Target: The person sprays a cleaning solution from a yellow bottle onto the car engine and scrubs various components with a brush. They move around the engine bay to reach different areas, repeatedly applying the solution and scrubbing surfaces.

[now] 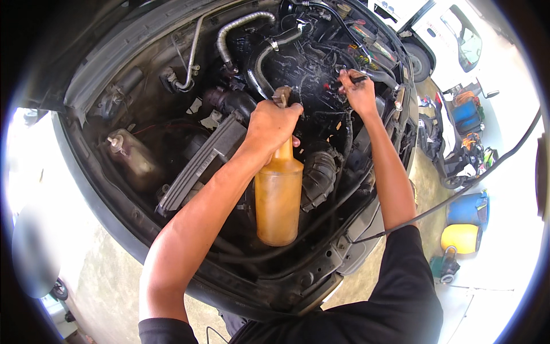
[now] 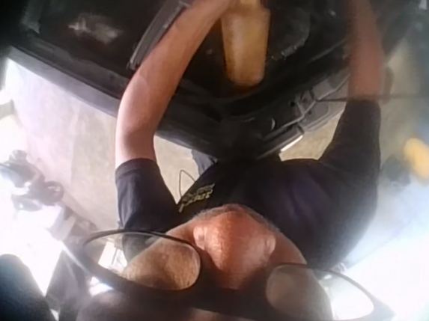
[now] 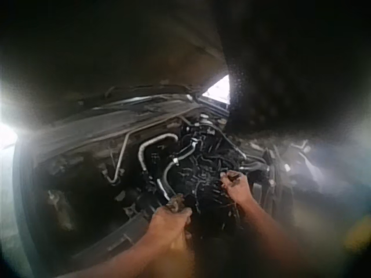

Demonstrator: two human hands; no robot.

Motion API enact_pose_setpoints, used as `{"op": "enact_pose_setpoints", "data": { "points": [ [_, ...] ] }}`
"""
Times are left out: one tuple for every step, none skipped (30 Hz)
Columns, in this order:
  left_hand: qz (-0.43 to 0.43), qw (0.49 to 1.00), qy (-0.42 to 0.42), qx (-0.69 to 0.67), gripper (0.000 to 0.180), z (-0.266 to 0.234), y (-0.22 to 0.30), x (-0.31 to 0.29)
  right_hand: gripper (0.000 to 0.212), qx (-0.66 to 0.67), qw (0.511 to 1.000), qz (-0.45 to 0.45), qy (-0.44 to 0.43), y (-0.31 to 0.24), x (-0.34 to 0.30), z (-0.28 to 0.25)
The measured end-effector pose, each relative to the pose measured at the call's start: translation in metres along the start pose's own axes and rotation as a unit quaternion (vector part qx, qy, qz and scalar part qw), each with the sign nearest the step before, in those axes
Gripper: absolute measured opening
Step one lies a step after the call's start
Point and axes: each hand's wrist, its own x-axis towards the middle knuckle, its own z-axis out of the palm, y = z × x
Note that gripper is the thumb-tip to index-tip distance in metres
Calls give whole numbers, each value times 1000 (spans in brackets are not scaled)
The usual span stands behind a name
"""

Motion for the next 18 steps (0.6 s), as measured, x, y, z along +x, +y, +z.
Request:
{"op": "enact_pose_setpoints", "data": {
  "points": [
    [7, 1000, 5, -4, 35, 0, 0, 1, 35, -6, 1000, -21, 1, 1, 2, 5],
    [9, 1000, 12, -3, 35, 0, 0, 1, 34, -11, 997, -67, 21, 3, 2, 12],
    [16, 1000, 6, -22, 35, 0, 0, 1, 33, -24, 995, -87, 30, 4, 4, 15],
    [17, 999, 3, -36, 34, 0, 1, 1, 32, 3, 1000, -19, -7, 6, 0, 18],
    [9, 999, -1, -47, 34, -1, 1, 1, 29, 53, 991, 89, -82, 7, -2, 19],
    [11, 999, 0, -38, 34, -2, 2, 1, 29, 77, 994, 35, -72, 8, -6, 21],
    [2, 1000, -2, -24, 33, -2, 2, 1, 29, 73, 993, 45, -84, 9, -9, 22],
    [0, 1000, -2, -12, 33, -3, 3, 1, 30, 23, 999, -44, -18, 10, -11, 23],
    [-7, 1000, -5, -21, 33, -3, 3, 0, 31, -26, 989, -132, 57, 11, -13, 25],
    [-3, 999, -6, -31, 33, -4, 3, 0, 24, -15, 993, -99, 69, 12, -14, 26],
    [-5, 999, -12, -35, 33, -4, 4, 1, 22, -4, 994, -104, 34, 13, -16, 30],
    [1, 999, -11, -39, 33, -4, 4, 1, 20, 6, 994, -113, 3, 15, -18, 32],
    [1, 999, -12, -39, 33, -4, 5, 2, 19, 14, 992, -118, -29, 16, -17, 35],
    [-4, 999, -10, -35, 33, -4, 5, 3, 19, -1, 996, -81, -39, 18, -18, 36],
    [-6, 999, -15, -29, 37, -4, 5, 4, 19, 27, 994, -107, -22, 19, -17, 37],
    [-16, 1000, -18, -18, 50, -4, 5, 5, 20, 48, 993, -111, -15, 20, -16, 38],
    [-30, 999, -24, -4, 67, -4, 4, 5, 20, 51, 997, -49, -11, 21, -17, 38],
    [-34, 999, -31, -3, 67, -4, 4, 5, 22, 34, 988, -134, 73, 21, -15, 40]
  ]
}}
